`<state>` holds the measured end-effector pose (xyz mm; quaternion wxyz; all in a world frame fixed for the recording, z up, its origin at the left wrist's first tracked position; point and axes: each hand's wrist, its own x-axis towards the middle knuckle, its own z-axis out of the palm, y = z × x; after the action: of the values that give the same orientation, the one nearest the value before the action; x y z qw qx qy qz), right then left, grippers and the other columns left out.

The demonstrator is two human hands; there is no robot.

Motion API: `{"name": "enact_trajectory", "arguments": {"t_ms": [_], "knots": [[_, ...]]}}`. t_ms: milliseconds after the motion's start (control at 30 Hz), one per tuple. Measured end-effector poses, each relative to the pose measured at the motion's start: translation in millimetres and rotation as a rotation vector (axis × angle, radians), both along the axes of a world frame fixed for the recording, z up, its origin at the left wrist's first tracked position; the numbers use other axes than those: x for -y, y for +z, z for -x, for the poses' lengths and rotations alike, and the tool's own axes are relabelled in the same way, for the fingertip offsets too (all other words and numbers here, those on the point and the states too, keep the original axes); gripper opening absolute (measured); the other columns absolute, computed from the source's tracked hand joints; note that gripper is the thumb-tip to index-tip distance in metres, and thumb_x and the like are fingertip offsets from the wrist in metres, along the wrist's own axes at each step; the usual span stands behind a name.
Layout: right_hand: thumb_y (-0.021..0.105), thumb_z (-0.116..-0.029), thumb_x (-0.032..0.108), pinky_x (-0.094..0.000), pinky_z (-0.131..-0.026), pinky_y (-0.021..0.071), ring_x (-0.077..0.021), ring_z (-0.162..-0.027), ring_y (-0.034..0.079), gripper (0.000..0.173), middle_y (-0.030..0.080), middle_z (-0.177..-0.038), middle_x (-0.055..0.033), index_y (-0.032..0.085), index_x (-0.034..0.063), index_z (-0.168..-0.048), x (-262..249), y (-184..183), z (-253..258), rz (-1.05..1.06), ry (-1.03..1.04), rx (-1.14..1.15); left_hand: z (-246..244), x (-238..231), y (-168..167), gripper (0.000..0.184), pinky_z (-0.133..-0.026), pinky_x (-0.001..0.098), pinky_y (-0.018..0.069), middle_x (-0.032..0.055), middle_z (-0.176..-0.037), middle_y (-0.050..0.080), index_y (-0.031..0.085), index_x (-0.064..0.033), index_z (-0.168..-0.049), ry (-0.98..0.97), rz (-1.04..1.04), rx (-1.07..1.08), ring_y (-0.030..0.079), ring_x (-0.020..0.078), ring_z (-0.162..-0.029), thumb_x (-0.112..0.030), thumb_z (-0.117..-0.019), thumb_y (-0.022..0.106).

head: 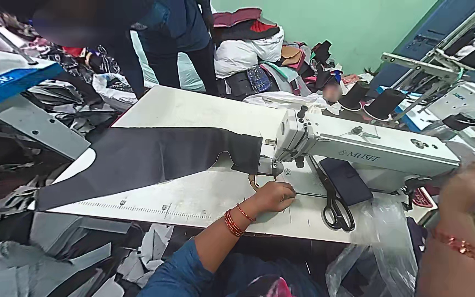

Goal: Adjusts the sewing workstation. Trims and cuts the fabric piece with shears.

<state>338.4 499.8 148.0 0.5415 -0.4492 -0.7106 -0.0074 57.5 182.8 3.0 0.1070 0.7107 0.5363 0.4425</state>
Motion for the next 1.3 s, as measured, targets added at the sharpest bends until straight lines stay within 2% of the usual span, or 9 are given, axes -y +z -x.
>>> {"name": "enact_trajectory", "arguments": {"t_ms": [67,167,267,367,467,667,900,1033,1300], "knots": [[0.045,-0.1071,0.012,-0.0356,-0.091,0.0525,-0.0336,-0.098,0.065,0.040,0.062,-0.106,-0.0392,0.054,-0.0261,-0.112,58,-21,30,-0.110,0.234,0.102,0,0,-1,0.018,-0.090,0.0470,0.0586,0.0211,-0.104,0.076,0.076,0.0067,-0.095,-0.010,0.004,-0.011,0.075,0.0335,-0.101,-0.005,-0.0937,0.062],[0.054,-0.1024,0.015,-0.0438,-0.074,0.0569,-0.0314,-0.077,0.070,0.034,0.068,-0.082,-0.0247,0.068,-0.0126,-0.089,130,-80,89,0.003,0.613,0.315,1,-1,-2,0.018,-0.088,0.0465,0.0591,0.0201,-0.104,0.076,0.076,0.0062,-0.095,-0.017,-0.008,-0.031,0.075,0.0321,-0.099,-0.006,-0.0937,0.062],[0.058,-0.1018,0.021,-0.0423,-0.081,0.0584,-0.0238,-0.085,0.071,0.029,0.073,-0.094,-0.0161,0.072,-0.0044,-0.106,165,-109,143,0.548,0.862,0.488,2,-1,-1,0.018,-0.085,0.0464,0.0593,0.0191,-0.102,0.076,0.076,0.0058,-0.095,-0.014,-0.017,-0.051,0.075,0.0307,-0.095,-0.007,-0.0941,0.062],[0.060,-0.1026,0.015,-0.0275,-0.070,0.0550,-0.0098,-0.073,0.065,0.022,0.071,-0.094,-0.0089,0.069,-0.0035,-0.110,173,-111,190,0.986,0.871,0.338,2,0,-2,0.018,-0.080,0.0476,0.0593,0.0189,-0.098,0.076,0.075,0.0057,-0.091,-0.014,-0.042,-0.069,0.075,0.0307,-0.090,-0.006,-0.0934,0.062],[0.068,-0.0985,0.015,-0.0224,-0.060,0.0527,-0.0060,-0.063,0.061,0.019,0.069,-0.087,-0.0048,0.069,-0.0021,-0.107,178,-113,216,1.150,0.853,0.176,3,1,-1,0.018,-0.079,0.0475,0.0598,0.0176,-0.097,0.076,0.076,0.0045,-0.091,0.000,-0.047,-0.074,0.075,0.0298,-0.089,-0.007,-0.0925,0.062],[0.070,-0.0964,0.015,-0.0335,-0.072,0.0580,-0.0153,-0.076,0.067,0.030,0.070,-0.095,-0.0132,0.064,-0.0075,-0.116,190,-118,224,1.118,0.850,0.158,2,2,-1,0.013,-0.080,0.0469,0.0609,0.0170,-0.095,0.077,0.076,0.0044,-0.089,0.063,-0.114,-0.104,0.076,0.0288,-0.089,-0.004,-0.0897,0.067],[0.068,-0.0962,0.012,-0.0346,-0.070,0.0560,-0.0141,-0.071,0.064,0.024,0.070,-0.089,-0.0114,0.067,-0.0066,-0.110,178,-140,223,1.033,0.893,0.199,6,-1,-2,0.014,-0.084,0.0522,0.0584,0.0197,-0.098,0.076,0.077,0.0055,-0.093,0.034,-0.070,-0.066,0.075,0.0334,-0.093,-0.004,-0.0906,0.067],[0.071,-0.0934,0.011,-0.0431,-0.087,0.0552,-0.0230,-0.091,0.067,0.023,0.071,-0.100,-0.0170,0.069,-0.0059,-0.110,175,-137,222,1.040,0.916,0.224,9,-2,-4,0.014,-0.085,0.0471,0.0601,0.0181,-0.096,0.077,0.077,0.0042,-0.092,0.058,-0.184,-0.002,0.075,0.0300,-0.092,-0.006,-0.0885,0.069],[0.066,-0.0959,0.011,-0.0356,-0.089,0.0525,-0.0145,-0.094,0.064,0.029,0.070,-0.105,-0.0134,0.064,-0.0072,-0.118,170,-135,219,1.116,1.069,0.251,18,-1,-8,0.020,-0.089,0.0426,0.0589,0.0225,-0.095,0.076,0.075,0.0118,-0.095,0.032,-0.166,0.293,0.075,0.0273,-0.092,-0.007,-0.0905,0.069]]}}
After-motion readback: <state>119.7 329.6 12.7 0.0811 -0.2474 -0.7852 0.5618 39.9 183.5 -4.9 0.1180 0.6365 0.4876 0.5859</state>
